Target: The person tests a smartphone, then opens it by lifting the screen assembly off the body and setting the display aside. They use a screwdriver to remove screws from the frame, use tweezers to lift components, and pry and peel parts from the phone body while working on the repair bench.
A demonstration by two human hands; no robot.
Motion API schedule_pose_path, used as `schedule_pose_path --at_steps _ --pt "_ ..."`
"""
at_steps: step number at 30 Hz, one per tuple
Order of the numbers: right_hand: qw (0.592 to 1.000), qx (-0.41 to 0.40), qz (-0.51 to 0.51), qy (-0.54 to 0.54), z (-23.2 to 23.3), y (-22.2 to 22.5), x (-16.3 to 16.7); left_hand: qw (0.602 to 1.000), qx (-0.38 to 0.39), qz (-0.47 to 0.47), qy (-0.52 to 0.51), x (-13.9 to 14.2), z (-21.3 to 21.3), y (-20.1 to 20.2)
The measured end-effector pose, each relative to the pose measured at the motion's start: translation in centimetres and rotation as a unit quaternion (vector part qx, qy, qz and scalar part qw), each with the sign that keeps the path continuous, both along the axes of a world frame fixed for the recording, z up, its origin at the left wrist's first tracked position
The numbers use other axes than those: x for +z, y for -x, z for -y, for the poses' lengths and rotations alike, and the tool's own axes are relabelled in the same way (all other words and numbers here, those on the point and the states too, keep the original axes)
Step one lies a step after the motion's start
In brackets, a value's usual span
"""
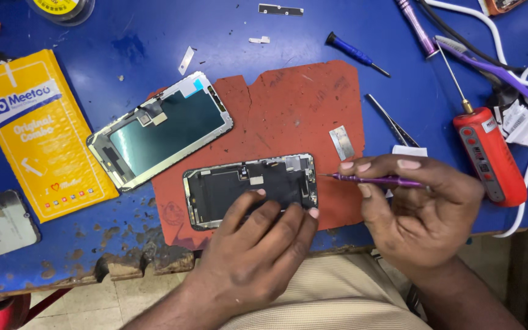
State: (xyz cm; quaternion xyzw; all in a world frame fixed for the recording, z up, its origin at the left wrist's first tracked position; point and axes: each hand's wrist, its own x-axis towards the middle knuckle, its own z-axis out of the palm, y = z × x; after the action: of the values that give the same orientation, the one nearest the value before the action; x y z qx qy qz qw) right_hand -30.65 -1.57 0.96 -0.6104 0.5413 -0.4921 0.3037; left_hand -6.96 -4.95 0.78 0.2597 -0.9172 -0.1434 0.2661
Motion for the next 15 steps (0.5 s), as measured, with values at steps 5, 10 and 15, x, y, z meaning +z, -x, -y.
schedule_pose_path --at_steps 5,10,15 --pt "0.999 0.021 0.039 -0.001 0.7 0.1 -0.9 1.0 0.002 0.031 -0.007 -0.3 0.7 0.3" --pt "1.0 0.01 0.013 -0.009 0.4 0.7 -0.7 0.999 -0.018 0.041 -0.029 -0.6 0.9 0.1" --pt "0.999 0.029 0.032 -0.013 0.6 1.0 -0.9 0.997 -0.03 0.05 -0.043 -0.9 1.1 0.0"
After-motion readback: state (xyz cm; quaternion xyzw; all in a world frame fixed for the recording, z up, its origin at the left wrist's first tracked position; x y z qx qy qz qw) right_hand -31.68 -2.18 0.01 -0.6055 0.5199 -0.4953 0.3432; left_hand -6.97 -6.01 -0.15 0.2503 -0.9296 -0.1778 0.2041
